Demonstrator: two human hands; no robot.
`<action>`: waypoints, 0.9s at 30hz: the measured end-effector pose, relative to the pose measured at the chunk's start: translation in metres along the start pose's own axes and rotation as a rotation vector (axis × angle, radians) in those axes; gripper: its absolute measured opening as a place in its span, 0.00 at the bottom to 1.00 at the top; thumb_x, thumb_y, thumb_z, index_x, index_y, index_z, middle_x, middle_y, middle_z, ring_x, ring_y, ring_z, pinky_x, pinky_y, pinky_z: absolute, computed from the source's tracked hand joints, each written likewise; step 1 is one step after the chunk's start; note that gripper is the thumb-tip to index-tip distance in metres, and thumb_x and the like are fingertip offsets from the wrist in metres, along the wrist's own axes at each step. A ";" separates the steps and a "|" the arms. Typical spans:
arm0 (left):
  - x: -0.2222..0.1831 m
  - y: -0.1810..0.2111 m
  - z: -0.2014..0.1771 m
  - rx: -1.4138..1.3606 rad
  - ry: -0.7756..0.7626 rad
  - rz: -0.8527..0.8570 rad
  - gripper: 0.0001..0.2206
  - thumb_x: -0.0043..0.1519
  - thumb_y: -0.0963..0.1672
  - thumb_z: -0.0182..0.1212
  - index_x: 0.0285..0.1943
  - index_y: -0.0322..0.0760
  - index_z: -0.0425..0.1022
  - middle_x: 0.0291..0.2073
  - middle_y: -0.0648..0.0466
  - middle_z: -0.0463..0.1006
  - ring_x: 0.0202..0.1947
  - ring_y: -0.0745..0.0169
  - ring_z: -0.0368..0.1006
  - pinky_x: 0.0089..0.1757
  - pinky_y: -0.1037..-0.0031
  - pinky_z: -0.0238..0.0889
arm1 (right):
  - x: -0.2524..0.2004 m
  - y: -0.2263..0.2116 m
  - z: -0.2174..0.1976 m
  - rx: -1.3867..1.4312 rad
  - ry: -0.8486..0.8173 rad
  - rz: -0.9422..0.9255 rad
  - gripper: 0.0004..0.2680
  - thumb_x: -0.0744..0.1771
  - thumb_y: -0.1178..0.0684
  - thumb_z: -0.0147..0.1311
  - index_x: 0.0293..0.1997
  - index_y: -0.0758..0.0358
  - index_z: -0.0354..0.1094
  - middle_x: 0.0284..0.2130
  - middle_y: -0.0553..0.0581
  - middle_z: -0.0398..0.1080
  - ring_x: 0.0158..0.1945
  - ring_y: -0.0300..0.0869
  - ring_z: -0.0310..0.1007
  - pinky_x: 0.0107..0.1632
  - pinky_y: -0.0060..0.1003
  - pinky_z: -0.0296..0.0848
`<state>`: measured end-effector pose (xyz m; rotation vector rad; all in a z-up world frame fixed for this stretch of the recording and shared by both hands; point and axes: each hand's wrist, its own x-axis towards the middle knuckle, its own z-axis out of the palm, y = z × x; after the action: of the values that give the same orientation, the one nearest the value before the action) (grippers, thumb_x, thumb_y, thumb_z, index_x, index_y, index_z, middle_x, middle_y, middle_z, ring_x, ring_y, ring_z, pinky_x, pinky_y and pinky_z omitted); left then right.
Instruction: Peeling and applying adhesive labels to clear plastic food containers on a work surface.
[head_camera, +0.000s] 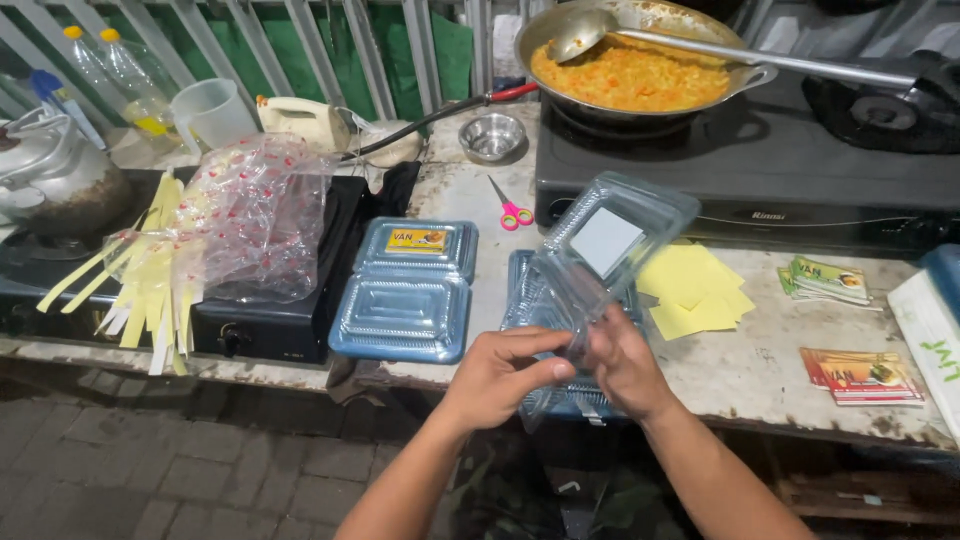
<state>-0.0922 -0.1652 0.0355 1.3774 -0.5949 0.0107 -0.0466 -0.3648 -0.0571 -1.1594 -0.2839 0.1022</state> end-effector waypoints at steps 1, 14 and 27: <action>0.000 -0.002 0.002 0.002 -0.003 0.003 0.14 0.57 0.41 0.69 0.52 0.32 0.80 0.40 0.44 0.83 0.42 0.63 0.75 0.36 0.76 0.74 | -0.004 -0.023 0.019 0.000 0.000 -0.005 0.27 0.63 0.41 0.56 0.68 0.57 0.53 0.55 0.62 0.67 0.45 0.45 0.71 0.39 0.36 0.76; -0.010 -0.002 -0.002 0.094 0.008 0.159 0.13 0.61 0.40 0.64 0.55 0.30 0.78 0.43 0.44 0.82 0.46 0.57 0.77 0.44 0.67 0.72 | -0.008 -0.078 0.058 -0.174 -0.124 0.031 0.39 0.56 0.54 0.66 0.73 0.56 0.41 0.62 0.52 0.58 0.58 0.44 0.65 0.59 0.48 0.69; -0.021 0.000 -0.012 0.096 0.116 0.254 0.12 0.62 0.38 0.60 0.53 0.25 0.78 0.41 0.42 0.82 0.43 0.59 0.77 0.40 0.67 0.73 | -0.015 -0.060 0.060 -0.654 0.061 -0.318 0.15 0.58 0.54 0.67 0.44 0.68 0.68 0.50 0.69 0.67 0.55 0.57 0.72 0.53 0.50 0.74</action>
<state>-0.1051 -0.1476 0.0262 1.3756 -0.6752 0.3252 -0.0815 -0.3388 0.0172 -1.7428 -0.4631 -0.3288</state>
